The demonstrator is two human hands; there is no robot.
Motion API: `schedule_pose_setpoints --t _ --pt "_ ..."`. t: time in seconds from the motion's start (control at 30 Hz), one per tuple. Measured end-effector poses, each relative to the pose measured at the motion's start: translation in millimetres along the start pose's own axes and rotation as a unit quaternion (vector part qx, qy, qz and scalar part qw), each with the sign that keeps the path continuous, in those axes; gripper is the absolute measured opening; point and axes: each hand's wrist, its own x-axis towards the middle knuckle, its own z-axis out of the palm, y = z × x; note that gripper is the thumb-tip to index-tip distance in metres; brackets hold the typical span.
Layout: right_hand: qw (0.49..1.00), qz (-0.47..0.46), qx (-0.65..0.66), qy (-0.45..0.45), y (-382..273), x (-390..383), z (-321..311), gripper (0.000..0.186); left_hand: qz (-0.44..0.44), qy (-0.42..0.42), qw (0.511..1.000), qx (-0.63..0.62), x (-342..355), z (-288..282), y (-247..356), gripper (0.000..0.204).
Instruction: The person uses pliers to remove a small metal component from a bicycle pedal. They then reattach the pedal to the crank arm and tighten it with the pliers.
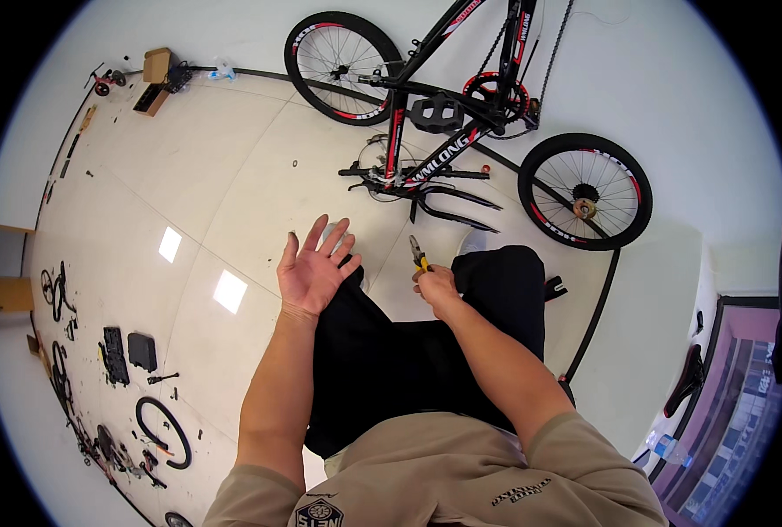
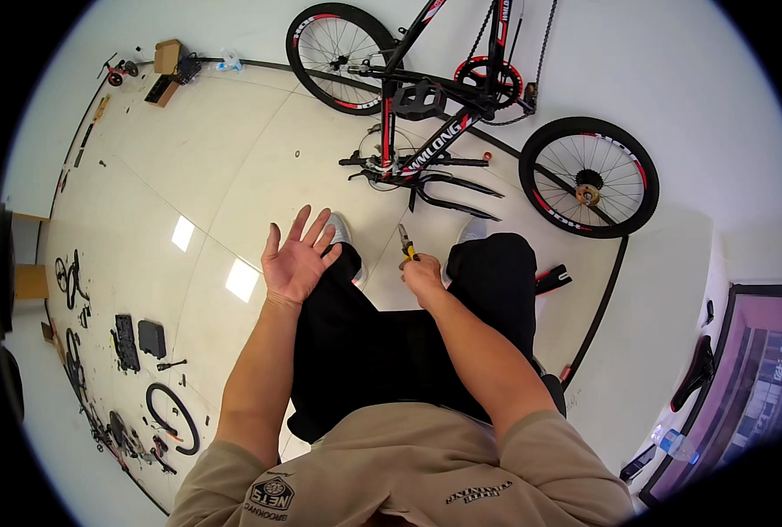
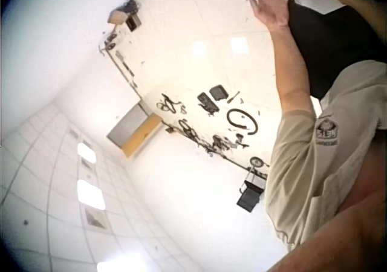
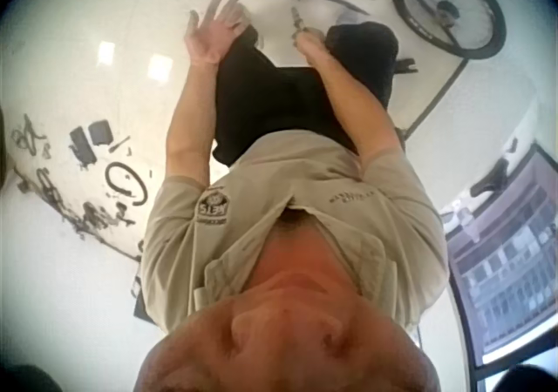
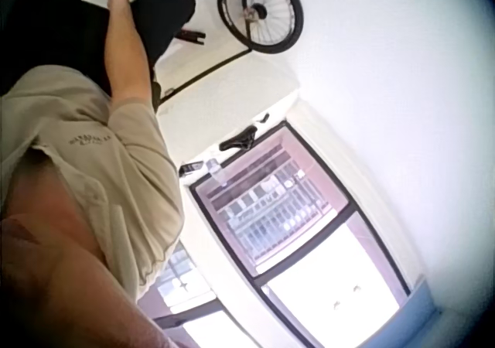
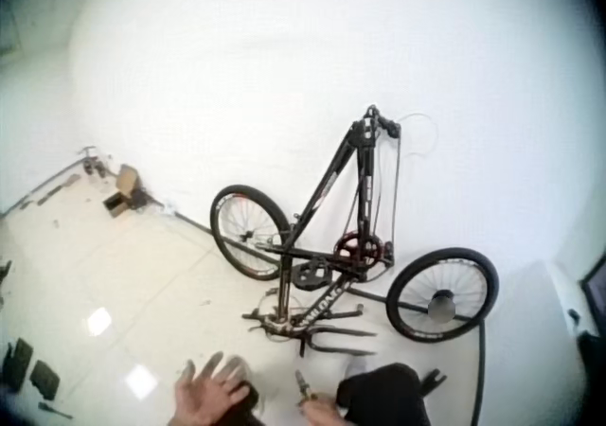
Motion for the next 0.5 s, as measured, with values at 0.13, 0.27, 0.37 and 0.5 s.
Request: schedule_pose_setpoints --t 0.13,0.27,0.37,0.5 --pt "1.000 0.009 0.020 0.002 2.3 6.1 -2.5 0.015 -0.002 -0.004 1.000 -0.006 0.8 -1.1 -0.1 0.065" --pt "0.999 0.016 0.035 -0.001 1.4 6.9 -2.2 0.017 -0.002 -0.005 1.000 -0.006 0.8 -0.3 0.8 0.065" --pt "0.999 0.013 0.038 -0.001 2.2 6.9 -2.1 0.018 -0.003 -0.005 1.000 -0.007 1.2 -0.9 0.2 0.065" --pt "0.999 0.015 0.036 -0.008 0.5 4.5 -2.1 0.020 -0.003 -0.005 1.000 -0.006 1.0 -2.3 0.3 0.065"
